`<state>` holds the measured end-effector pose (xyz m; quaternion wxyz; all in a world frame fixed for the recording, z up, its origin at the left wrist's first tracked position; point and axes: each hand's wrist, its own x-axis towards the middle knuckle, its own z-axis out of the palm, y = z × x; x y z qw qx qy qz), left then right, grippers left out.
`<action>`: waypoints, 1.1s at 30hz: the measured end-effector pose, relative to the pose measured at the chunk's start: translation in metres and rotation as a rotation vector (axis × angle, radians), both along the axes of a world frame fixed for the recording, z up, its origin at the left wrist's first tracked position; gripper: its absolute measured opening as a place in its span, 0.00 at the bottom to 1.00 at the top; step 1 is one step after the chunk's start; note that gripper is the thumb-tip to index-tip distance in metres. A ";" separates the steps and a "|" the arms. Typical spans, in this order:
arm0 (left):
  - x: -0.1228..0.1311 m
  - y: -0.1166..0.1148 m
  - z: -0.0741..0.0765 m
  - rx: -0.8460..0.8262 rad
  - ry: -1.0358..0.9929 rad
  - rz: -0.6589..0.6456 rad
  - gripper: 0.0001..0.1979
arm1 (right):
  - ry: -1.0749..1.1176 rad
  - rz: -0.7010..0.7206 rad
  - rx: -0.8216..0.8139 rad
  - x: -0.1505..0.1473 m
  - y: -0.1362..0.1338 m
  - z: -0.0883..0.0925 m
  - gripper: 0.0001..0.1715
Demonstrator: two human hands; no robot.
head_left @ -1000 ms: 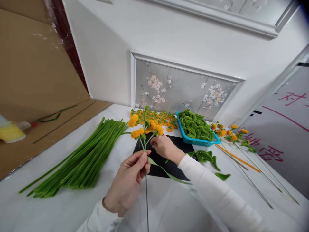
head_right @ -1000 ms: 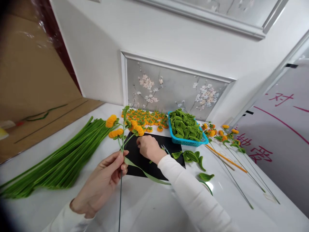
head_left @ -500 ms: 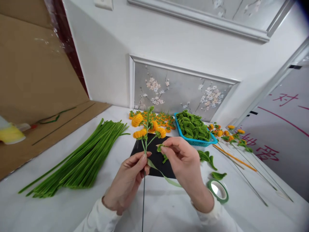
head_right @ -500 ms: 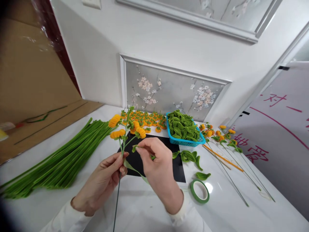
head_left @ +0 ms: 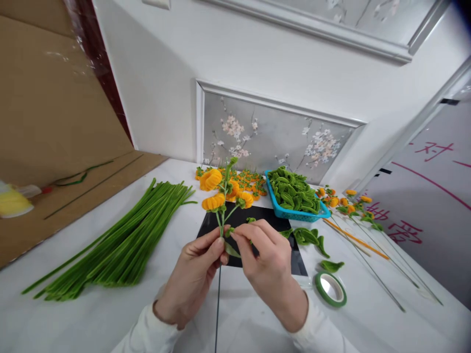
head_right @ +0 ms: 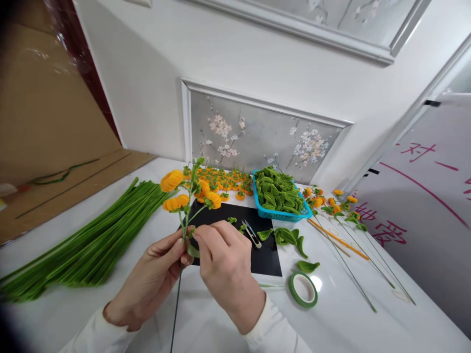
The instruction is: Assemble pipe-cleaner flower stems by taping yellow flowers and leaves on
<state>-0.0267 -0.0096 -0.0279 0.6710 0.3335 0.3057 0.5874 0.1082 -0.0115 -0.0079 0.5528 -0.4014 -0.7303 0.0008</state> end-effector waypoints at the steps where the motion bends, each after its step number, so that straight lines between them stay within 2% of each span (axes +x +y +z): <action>1: 0.000 0.000 0.000 0.005 0.004 0.005 0.11 | -0.015 0.005 -0.009 0.000 0.000 -0.001 0.10; 7: 0.000 -0.001 0.000 0.021 0.046 0.009 0.12 | -0.007 0.091 -0.065 0.002 -0.001 0.001 0.11; 11: 0.000 -0.002 -0.001 0.033 0.048 -0.007 0.11 | -0.026 0.095 -0.055 0.004 -0.001 0.001 0.13; 18: -0.001 -0.002 -0.004 0.014 0.049 -0.019 0.13 | -0.207 0.029 0.144 0.006 -0.001 -0.001 0.11; 25: -0.002 -0.002 -0.002 0.037 -0.015 -0.054 0.12 | -0.051 0.131 0.069 0.004 -0.001 -0.004 0.12; 30: -0.001 -0.001 -0.002 0.023 -0.035 -0.064 0.11 | -0.005 0.190 0.100 0.004 0.000 -0.006 0.13; 33: -0.001 -0.002 -0.001 0.030 -0.004 -0.065 0.11 | -0.009 0.179 0.120 0.004 0.001 -0.005 0.12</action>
